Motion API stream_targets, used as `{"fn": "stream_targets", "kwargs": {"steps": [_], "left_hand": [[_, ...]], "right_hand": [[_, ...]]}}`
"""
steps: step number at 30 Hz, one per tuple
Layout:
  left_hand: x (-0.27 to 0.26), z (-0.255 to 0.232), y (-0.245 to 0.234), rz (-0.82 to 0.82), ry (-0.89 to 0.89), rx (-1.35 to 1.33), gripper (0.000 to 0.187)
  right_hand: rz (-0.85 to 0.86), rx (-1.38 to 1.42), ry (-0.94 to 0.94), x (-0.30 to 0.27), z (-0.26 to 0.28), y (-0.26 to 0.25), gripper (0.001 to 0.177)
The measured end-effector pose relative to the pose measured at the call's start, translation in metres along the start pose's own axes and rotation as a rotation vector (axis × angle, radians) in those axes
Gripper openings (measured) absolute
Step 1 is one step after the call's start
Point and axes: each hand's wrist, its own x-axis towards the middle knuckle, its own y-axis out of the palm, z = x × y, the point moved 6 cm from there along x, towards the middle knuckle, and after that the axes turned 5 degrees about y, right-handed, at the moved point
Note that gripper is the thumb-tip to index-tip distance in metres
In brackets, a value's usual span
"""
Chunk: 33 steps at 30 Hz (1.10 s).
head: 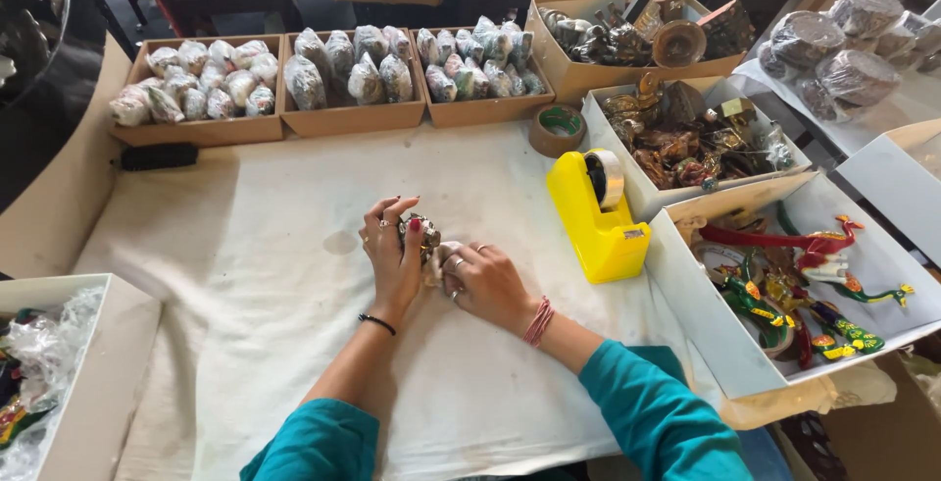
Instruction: The person wipes a metal statuette by hand using a white cloth, cleaning various parts of the figure.
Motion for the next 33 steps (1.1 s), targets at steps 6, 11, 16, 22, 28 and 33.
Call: {"fn": "stream_targets", "kwargs": {"steps": [6, 11, 16, 22, 28, 33], "left_hand": [[0.000, 0.001, -0.001, 0.053, 0.015, 0.011, 0.051], [0.006, -0.009, -0.004, 0.075, 0.089, 0.029, 0.057], [0.004, 0.003, -0.001, 0.097, -0.043, 0.016, 0.058], [0.005, 0.001, -0.003, 0.075, 0.045, -0.082, 0.053], [-0.006, 0.070, 0.016, -0.002, -0.352, -0.219, 0.069], [-0.007, 0.082, 0.017, -0.148, -0.381, -0.725, 0.084]], "right_hand": [[-0.019, -0.008, 0.217, 0.003, -0.039, 0.004, 0.023], [-0.239, 0.264, 0.325, 0.002, -0.059, 0.005, 0.018], [-0.121, 0.623, 0.332, 0.010, -0.004, -0.007, 0.046], [-0.101, 0.513, 0.262, -0.001, -0.027, 0.016, 0.026], [-0.001, 0.175, -0.017, 0.007, -0.009, -0.013, 0.027], [0.031, 0.429, 0.544, 0.003, -0.052, 0.001, 0.029]]}}
